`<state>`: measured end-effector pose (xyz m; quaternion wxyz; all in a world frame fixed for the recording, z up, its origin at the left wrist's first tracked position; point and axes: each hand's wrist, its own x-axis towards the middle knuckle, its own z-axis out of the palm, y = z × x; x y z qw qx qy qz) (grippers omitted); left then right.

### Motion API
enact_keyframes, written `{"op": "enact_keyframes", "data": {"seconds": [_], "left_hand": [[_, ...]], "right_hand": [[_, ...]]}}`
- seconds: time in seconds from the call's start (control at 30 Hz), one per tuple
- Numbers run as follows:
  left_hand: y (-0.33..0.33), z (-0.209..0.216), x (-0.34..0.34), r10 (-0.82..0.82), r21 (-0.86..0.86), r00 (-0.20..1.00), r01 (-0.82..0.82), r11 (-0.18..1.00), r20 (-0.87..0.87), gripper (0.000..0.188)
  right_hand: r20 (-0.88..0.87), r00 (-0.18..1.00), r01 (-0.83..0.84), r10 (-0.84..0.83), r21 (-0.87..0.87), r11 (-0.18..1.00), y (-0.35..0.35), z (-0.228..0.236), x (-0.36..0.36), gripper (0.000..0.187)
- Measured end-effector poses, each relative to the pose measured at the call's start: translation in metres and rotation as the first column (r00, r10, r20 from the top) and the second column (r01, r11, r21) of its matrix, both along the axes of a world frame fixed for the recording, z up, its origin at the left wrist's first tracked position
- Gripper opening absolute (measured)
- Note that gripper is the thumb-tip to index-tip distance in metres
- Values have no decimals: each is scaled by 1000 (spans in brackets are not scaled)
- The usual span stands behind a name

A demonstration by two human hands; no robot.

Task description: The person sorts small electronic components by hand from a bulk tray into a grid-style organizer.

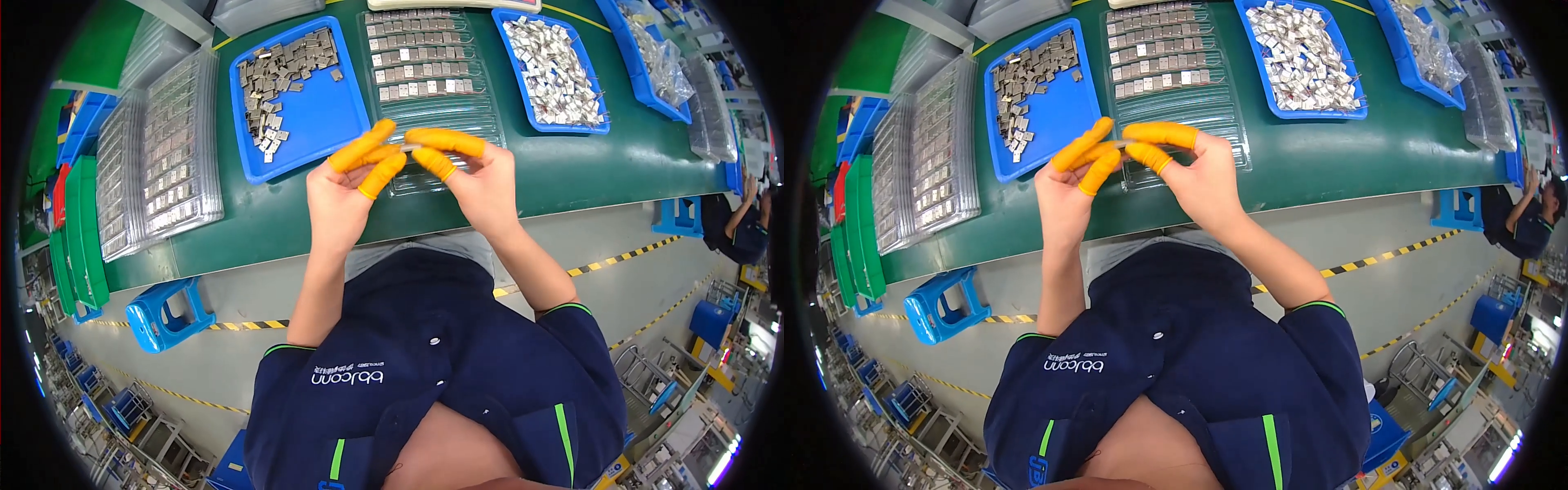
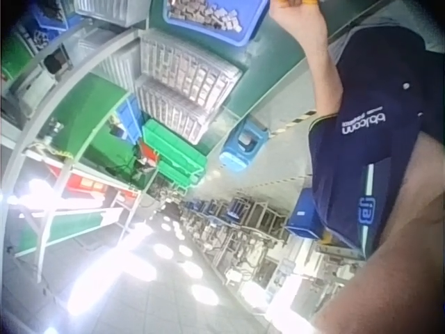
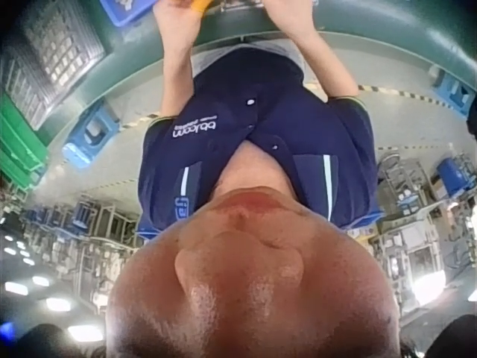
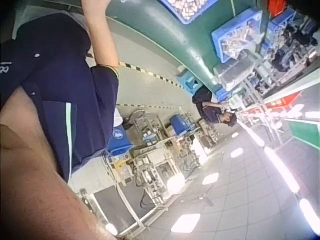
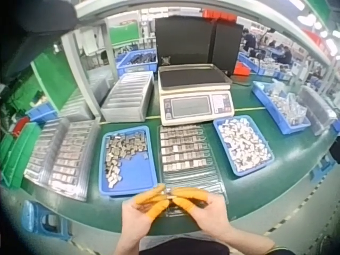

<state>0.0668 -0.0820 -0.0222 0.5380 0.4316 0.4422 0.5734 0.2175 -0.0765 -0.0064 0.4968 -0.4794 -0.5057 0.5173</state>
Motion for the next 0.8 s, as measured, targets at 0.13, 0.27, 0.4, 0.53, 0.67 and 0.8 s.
{"op": "enact_keyframes", "data": {"seconds": [0.13,0.27,0.4,0.53,0.67,0.8], "left_hand": [[-5,-5,-2,-122,-92,987,112,989,-106,15],[-2,-11,-3,-100,21,952,111,994,-290,15],[-3,-15,-6,-99,37,972,110,993,-213,12],[-5,-13,-5,-107,39,993,108,993,-46,11],[2,-19,-11,-15,0,1000,15,1000,4,11],[2,-16,-7,-13,-24,1000,13,1000,7,13]], "right_hand": [[455,855,-97,-251,614,783,8,-9,5,21],[458,860,-131,-226,626,768,8,1,-1,26],[520,846,-233,-114,555,798,10,-2,5,30],[504,853,-153,-134,488,859,15,1,6,29],[409,860,16,-306,578,816,25,0,9,20],[568,812,-245,-137,544,802,25,2,-2,18]]}}
